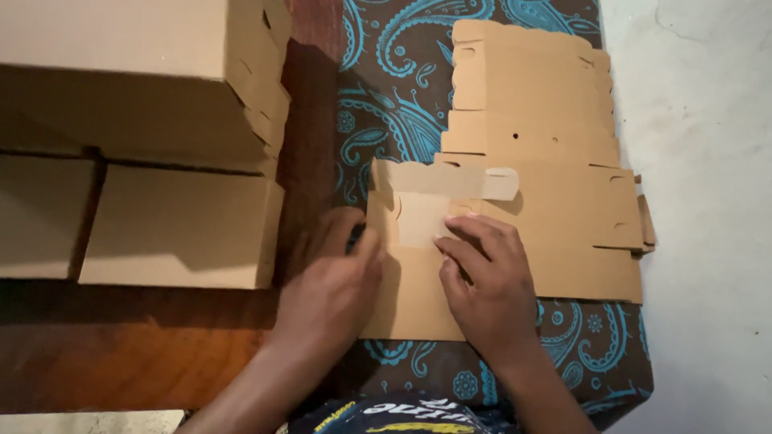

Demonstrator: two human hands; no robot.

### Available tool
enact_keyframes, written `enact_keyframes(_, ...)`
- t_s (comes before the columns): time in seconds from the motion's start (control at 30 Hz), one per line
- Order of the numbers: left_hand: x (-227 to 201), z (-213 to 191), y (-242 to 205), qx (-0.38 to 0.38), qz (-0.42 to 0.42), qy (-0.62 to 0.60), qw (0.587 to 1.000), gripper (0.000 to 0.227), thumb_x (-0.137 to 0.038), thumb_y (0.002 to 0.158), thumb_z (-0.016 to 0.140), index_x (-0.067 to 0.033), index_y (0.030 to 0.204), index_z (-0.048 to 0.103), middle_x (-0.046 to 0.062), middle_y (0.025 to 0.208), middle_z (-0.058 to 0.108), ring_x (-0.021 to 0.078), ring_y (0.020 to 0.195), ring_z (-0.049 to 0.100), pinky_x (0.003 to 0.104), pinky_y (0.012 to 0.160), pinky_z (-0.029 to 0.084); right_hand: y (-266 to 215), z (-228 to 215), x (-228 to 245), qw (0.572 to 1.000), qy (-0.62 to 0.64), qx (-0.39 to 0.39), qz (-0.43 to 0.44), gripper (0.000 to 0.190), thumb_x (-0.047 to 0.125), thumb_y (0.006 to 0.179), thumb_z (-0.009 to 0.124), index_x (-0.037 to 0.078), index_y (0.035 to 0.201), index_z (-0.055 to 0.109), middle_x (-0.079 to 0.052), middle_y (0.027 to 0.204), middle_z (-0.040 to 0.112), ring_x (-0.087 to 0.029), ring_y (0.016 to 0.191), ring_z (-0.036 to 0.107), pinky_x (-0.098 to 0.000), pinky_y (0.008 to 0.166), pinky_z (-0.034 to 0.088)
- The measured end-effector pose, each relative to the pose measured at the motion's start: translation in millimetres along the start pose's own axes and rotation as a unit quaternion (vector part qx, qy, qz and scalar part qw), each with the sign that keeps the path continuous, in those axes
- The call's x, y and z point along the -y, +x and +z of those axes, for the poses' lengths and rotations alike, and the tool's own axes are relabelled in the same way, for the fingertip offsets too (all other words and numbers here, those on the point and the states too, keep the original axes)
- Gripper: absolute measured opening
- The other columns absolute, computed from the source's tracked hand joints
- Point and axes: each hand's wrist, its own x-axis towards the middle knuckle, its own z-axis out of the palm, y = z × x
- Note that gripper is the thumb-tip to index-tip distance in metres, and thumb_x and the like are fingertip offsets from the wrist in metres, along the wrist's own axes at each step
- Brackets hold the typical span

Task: The person folds a flat cardboard sheet into a small box by creasing pre-scored lines, tucking side flaps, and securing tabs into slots. The finished box is placed with other completed boxes on the table.

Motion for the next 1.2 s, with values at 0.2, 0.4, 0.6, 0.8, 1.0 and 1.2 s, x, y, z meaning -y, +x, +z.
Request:
enact_keyframes(0.2, -22, -4, 17, 0.001, 0.028, 0.105, 0.994, 0.019, -0.024, 0.089, 0.059, -0.0141, 0.105, 0.058, 0.014, 0.132, 0.045, 0.0422, 0.115, 0.042, 0.058, 0.088, 0.048, -5, -3, 4, 0.991, -0.077, -0.043, 0.1, 0.025, 0.012, 0.079, 0.083, 0.008, 0.102, 0.075, -0.016, 0.119, 0.053, -0.034, 0.113, 0.051, -0.0414, 0.09, 0.052)
enact_keyframes(0.4, -28, 19, 68, -0.063, 0.207, 0.069, 0.974, 0.052, -0.012, 0.078, 0.067, -0.0047, 0.127, 0.051, 0.024, 0.14, 0.048, 0.0435, 0.133, 0.046, 0.052, 0.109, 0.041, -4, -4, 2, 0.973, -0.075, -0.07, 0.209, 0.074, 0.028, 0.075, 0.089, 0.007, 0.137, 0.055, -0.012, 0.128, 0.054, -0.033, 0.121, 0.055, -0.0502, 0.101, 0.043)
enact_keyframes(0.6, -22, 42, 85, -0.039, 0.268, 0.011, 0.963, 0.038, -0.008, 0.08, 0.06, 0.0008, 0.116, 0.056, 0.019, 0.124, 0.058, 0.0371, 0.114, 0.054, 0.048, 0.091, 0.048, 1, -6, -6, 0.973, -0.101, -0.002, 0.21, 0.068, 0.031, 0.076, 0.079, 0.009, 0.138, 0.061, -0.01, 0.133, 0.06, -0.033, 0.125, 0.051, -0.051, 0.097, 0.043)
enact_keyframes(0.8, -11, 68, 83, -0.088, 0.217, -0.018, 0.972, 0.043, -0.029, 0.077, 0.081, -0.0118, 0.113, 0.065, 0.013, 0.133, 0.062, 0.0371, 0.124, 0.055, 0.052, 0.091, 0.048, 27, -22, -16, 0.942, 0.053, 0.029, 0.329, 0.07, 0.021, 0.076, 0.08, 0.011, 0.139, 0.052, -0.008, 0.132, 0.063, -0.028, 0.117, 0.057, -0.0454, 0.098, 0.046)
enact_keyframes(1.0, -7, 85, 85, -0.147, 0.205, -0.017, 0.967, 0.038, -0.031, 0.086, 0.073, -0.0153, 0.119, 0.061, 0.006, 0.123, 0.061, 0.0312, 0.123, 0.061, 0.043, 0.094, 0.053, 41, -7, -30, 0.946, 0.133, -0.028, 0.293, 0.056, 0.014, 0.089, 0.069, 0.006, 0.142, 0.056, -0.013, 0.128, 0.071, -0.029, 0.114, 0.07, -0.0379, 0.092, 0.058)
enact_keyframes(1.2, -9, 88, 86, -0.167, 0.178, -0.067, 0.967, 0.066, -0.024, 0.078, 0.077, -0.0133, 0.137, 0.051, 0.017, 0.143, 0.054, 0.0436, 0.125, 0.061, 0.052, 0.094, 0.055, 48, -7, -15, 0.988, 0.043, -0.004, 0.146, 0.038, 0.002, 0.089, 0.064, 0.002, 0.127, 0.068, -0.014, 0.12, 0.07, -0.036, 0.119, 0.065, -0.0455, 0.097, 0.057)
